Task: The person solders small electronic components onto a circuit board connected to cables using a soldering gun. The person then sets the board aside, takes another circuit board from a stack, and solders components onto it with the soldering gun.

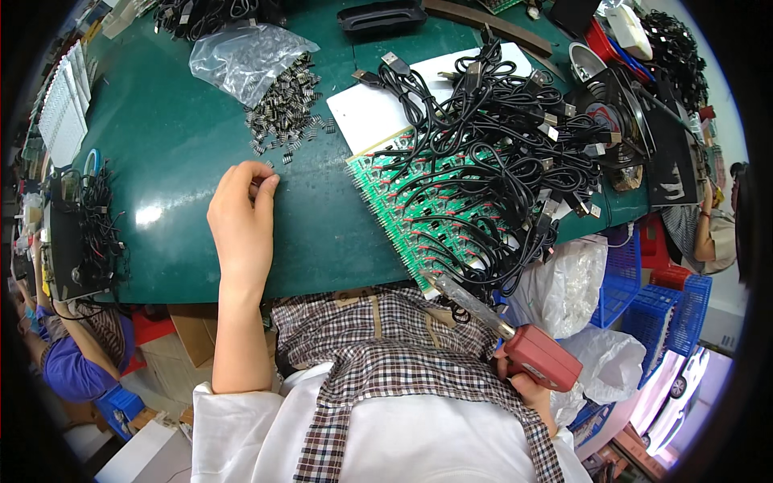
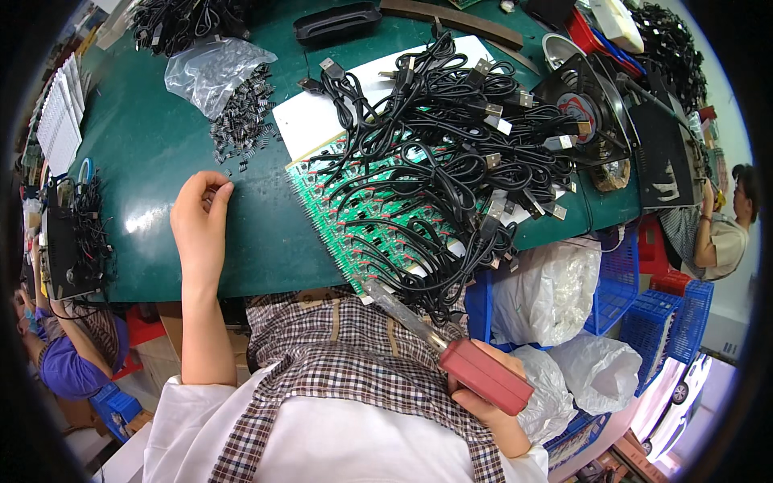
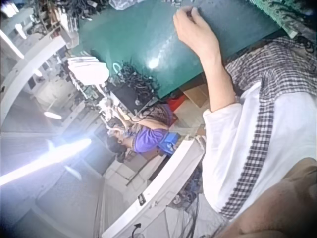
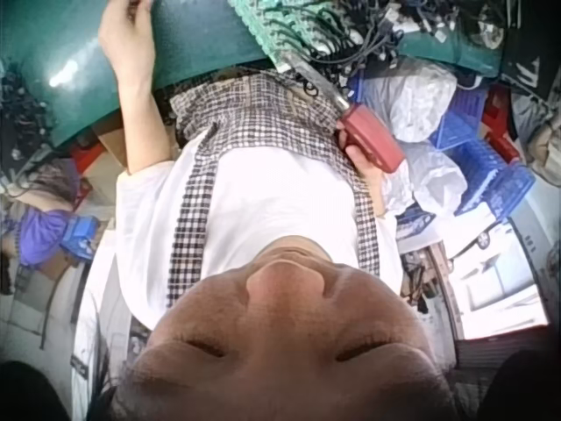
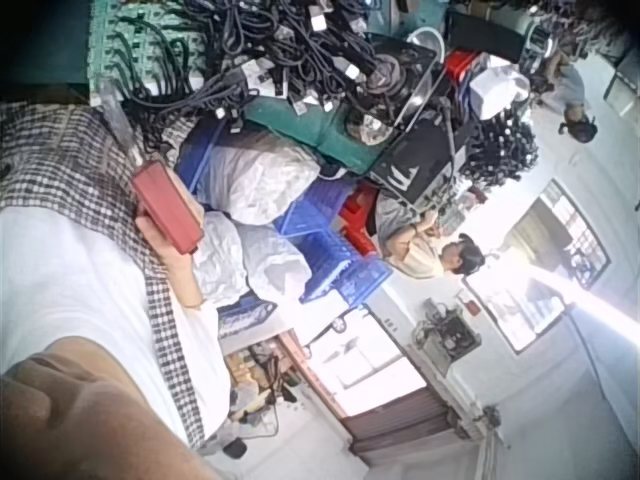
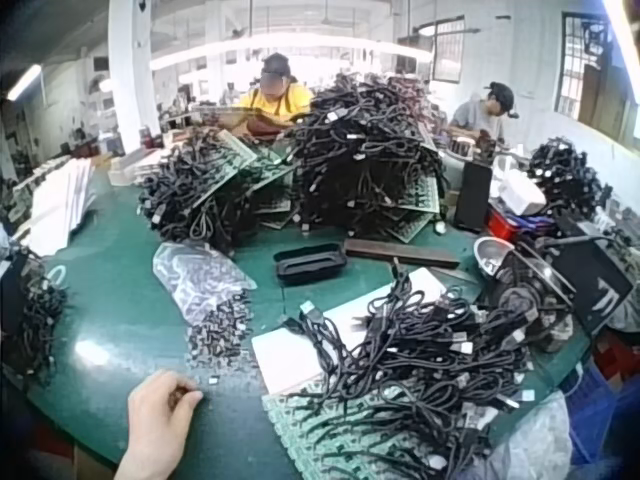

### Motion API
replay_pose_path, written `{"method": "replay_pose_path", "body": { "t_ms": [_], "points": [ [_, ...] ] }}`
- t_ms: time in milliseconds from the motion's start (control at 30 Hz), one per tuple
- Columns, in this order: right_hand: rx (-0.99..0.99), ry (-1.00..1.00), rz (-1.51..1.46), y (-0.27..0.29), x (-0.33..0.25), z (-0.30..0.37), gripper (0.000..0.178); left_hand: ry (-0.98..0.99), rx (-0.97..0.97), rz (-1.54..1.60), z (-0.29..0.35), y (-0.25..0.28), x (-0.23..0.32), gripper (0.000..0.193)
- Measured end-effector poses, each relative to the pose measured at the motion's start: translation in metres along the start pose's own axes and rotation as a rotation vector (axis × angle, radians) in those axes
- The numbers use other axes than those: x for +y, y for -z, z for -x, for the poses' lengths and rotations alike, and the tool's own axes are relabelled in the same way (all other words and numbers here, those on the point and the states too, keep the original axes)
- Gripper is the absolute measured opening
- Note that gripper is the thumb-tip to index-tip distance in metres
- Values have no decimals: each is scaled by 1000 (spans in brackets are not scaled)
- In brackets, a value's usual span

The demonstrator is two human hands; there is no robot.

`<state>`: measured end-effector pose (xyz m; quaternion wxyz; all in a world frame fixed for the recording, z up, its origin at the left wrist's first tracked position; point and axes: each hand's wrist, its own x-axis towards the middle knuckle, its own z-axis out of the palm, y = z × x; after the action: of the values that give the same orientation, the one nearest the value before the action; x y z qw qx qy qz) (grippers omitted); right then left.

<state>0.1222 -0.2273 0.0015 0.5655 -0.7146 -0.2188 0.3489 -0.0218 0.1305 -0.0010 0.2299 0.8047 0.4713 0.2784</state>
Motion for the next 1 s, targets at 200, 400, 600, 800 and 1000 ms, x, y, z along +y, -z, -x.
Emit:
{"method": "replay_pose_path", "body": {
  "t_ms": [200,400,600,800,1000],
  "points": [
    [-52,27,164,8,10,3,66,-138,3,0,2,6,-6,9],
    [-28,-106,-246,-14,-18,-8,62,-60,-64,88,13,13,1,11],
    [-149,-23,-238,-6,-13,-6,65,-49,-32,9,19,11,-4,10],
    [-163,-13,-273,-3,-7,-5,64,157,-193,375,31,10,12,10],
    [-140,-26,-253,-4,-6,-4,67,-338,-96,-336,34,9,20,24]
  ]
}}
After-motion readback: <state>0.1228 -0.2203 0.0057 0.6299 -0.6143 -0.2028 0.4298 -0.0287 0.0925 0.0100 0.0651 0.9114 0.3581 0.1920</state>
